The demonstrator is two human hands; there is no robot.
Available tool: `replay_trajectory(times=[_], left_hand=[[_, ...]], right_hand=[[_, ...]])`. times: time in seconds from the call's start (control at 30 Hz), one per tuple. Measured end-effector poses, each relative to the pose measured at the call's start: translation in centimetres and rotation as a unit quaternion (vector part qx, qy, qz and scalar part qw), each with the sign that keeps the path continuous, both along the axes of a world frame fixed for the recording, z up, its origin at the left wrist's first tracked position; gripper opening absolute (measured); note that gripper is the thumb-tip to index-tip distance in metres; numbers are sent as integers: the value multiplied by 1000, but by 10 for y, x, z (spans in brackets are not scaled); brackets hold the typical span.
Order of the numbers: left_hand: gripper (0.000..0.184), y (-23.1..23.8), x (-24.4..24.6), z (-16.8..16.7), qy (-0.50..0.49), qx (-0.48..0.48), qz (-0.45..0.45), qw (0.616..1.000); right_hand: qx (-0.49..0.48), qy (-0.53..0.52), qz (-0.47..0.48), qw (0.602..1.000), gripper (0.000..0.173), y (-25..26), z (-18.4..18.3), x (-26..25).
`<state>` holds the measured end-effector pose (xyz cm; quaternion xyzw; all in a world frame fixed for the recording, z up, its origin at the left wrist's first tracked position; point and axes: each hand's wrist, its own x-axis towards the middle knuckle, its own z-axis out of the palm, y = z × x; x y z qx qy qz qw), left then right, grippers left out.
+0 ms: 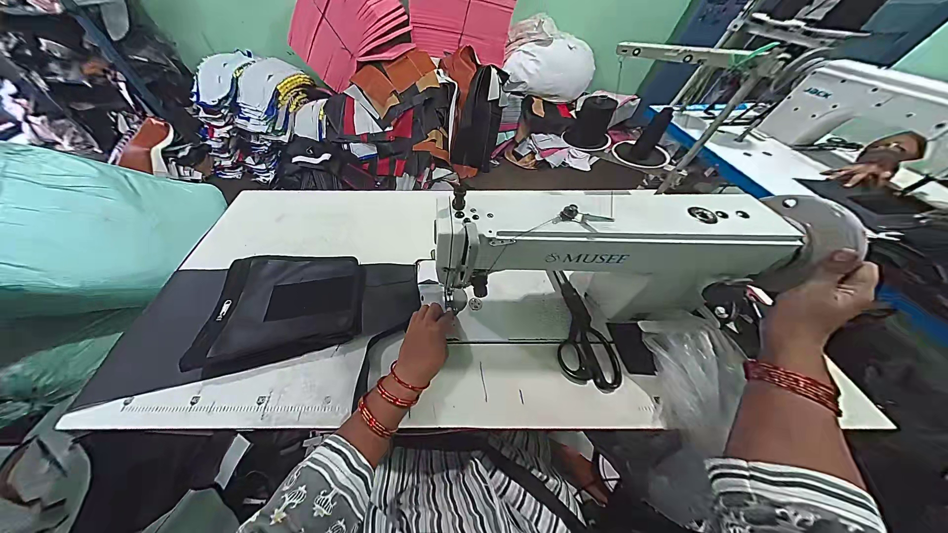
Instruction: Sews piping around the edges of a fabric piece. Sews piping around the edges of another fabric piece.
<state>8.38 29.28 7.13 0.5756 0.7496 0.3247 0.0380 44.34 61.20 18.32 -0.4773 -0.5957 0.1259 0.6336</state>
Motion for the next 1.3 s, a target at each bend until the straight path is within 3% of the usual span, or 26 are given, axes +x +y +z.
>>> replay_trajectory(times=[0.4,0.47,0.5,0.57,0.67,0.77,0.87,1.0,1.3], left_hand=[[23,3,0,-14,-103,137,52,984],[22,4,-2,-15,-125,162,54,977],[21,4,-3,-16,-135,177,57,973],[20,4,-4,-16,-158,199,67,965],[20,4,-5,-13,-196,197,81,957],[20,3,-6,-12,-203,196,78,956],[20,3,-7,-13,-206,198,75,955],[19,2,-6,-11,-205,195,66,957],[18,1,-5,-7,-216,181,64,957]], right_hand=[[-140,-122,-20,982,55,-5,42,3],[-149,-144,-61,976,54,-16,48,1],[-130,-165,-92,973,55,-28,50,-3],[6,-196,-123,973,53,-60,45,-21],[127,-245,30,961,36,-126,11,-81],[54,-300,236,923,24,-183,-47,-162],[-85,-267,361,889,21,-207,-85,-222],[-292,-318,352,830,30,-211,-80,-270],[-358,-344,295,817,29,-217,-69,-290]])
